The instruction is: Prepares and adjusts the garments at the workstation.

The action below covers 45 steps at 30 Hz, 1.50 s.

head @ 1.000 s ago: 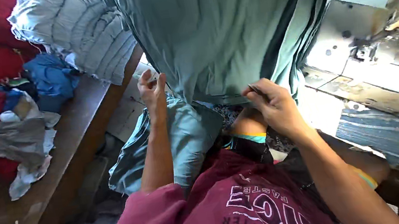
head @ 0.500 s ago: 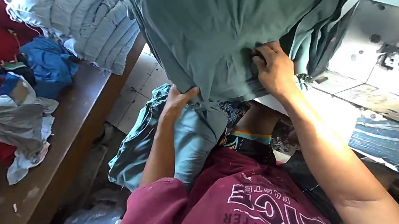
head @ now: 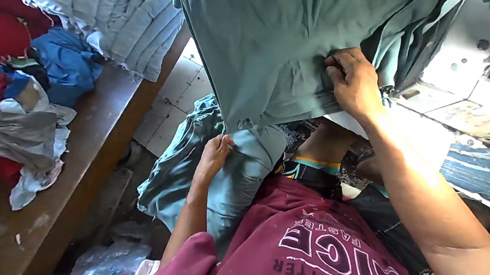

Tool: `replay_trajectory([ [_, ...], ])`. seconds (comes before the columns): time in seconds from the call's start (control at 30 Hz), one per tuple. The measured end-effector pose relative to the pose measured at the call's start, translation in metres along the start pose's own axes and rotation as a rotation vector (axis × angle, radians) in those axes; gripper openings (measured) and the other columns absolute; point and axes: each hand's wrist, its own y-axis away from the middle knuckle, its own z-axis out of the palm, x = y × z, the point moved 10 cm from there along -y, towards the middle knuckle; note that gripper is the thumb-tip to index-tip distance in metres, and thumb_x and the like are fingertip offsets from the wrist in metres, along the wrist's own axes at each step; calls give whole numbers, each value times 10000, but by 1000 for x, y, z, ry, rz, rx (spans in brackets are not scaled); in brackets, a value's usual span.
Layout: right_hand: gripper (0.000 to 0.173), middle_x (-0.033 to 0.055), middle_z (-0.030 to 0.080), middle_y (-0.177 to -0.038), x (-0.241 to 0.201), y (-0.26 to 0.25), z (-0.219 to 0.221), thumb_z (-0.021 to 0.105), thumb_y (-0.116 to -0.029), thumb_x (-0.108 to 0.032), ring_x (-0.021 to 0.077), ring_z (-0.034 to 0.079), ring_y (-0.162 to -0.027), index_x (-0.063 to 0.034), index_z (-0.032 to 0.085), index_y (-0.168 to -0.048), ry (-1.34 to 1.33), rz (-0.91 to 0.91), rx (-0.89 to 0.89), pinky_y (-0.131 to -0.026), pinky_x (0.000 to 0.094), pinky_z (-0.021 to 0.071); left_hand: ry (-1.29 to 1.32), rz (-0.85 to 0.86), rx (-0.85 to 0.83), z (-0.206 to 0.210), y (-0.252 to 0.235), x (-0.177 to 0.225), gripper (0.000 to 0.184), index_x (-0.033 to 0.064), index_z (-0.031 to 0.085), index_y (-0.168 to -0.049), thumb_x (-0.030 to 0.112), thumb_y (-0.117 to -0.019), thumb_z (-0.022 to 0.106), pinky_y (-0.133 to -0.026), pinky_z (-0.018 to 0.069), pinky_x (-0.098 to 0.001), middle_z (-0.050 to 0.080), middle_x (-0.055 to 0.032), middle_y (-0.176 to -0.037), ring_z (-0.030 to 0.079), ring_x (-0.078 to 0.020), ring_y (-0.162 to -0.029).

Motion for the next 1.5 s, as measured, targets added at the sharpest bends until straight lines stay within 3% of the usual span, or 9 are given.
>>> replay_trajectory([
  [0.23,275,104,632,-1318,-1,1,1,523,-1059,-254,232,622,-1203,-108,693,-1218,25,-35,-4,-1004,460,519,-248,150,403,-34,11,41,486,72,573,-1388,257,-964,723,-874,587,-538,562,-212,-1368,676,-340,-1029],
  [0.33,273,87,629,-1324,0,0,2,524,-1059,-260,217,622,-1203,-118,692,-1221,34,-25,-4,-1004,446,524,-114,215,509,-37,1,67,460,69,635,-1312,309,-937,748,-787,596,-439,635,-165,-1280,681,-255,-928],
  [0.43,270,92,628,-1326,-1,1,2,534,-1055,-255,223,622,-1202,-112,692,-1221,19,-27,0,-1001,452,525,206,52,348,-12,-30,58,689,80,565,-1417,413,-867,815,-898,590,-444,650,-126,-1316,684,-220,-1050],
  [0.57,268,91,629,-1321,1,2,2,544,-1051,-254,222,622,-1200,-107,693,-1219,4,-38,-9,-1000,449,526,607,39,176,22,-57,64,464,87,583,-1287,261,-912,793,-522,487,-259,681,-64,-927,563,-104,-605],
  [0.7,268,98,632,-1326,1,2,2,551,-1049,-246,231,627,-1201,-102,697,-1220,-9,-42,-7,-994,460,529,569,179,87,30,-57,73,171,56,675,-1072,213,-1004,671,-547,481,-258,676,-18,-828,558,-83,-603],
  [1.03,326,85,641,-1309,2,2,1,571,-1036,-365,232,631,-1180,-123,707,-1207,-5,-12,15,-963,472,530,431,285,-28,23,-6,47,276,109,665,-979,277,-1099,482,-568,498,-251,565,13,-724,520,-78,-579],
  [1.2,446,105,679,-975,-38,36,-4,359,-1114,-420,245,672,-815,-108,654,-1236,-117,7,46,-680,487,563,418,312,-34,25,-1,37,293,91,637,-960,251,-1111,443,-593,514,-259,581,-5,-763,546,-97,-619],
  [1.33,381,71,640,-781,-86,78,64,370,-1107,-326,229,633,-643,-98,643,-1244,-324,14,-248,-568,488,549,426,340,-11,29,8,35,312,87,631,-964,264,-1116,424,-625,522,-276,599,-16,-800,563,-109,-654],
  [1.5,335,44,657,-773,-96,113,161,457,-1091,-370,216,649,-695,-134,694,-1096,-445,163,-602,-671,499,555,478,376,33,30,17,36,345,101,624,-930,287,-1116,402,-623,492,-264,579,-2,-784,539,-93,-659],
])
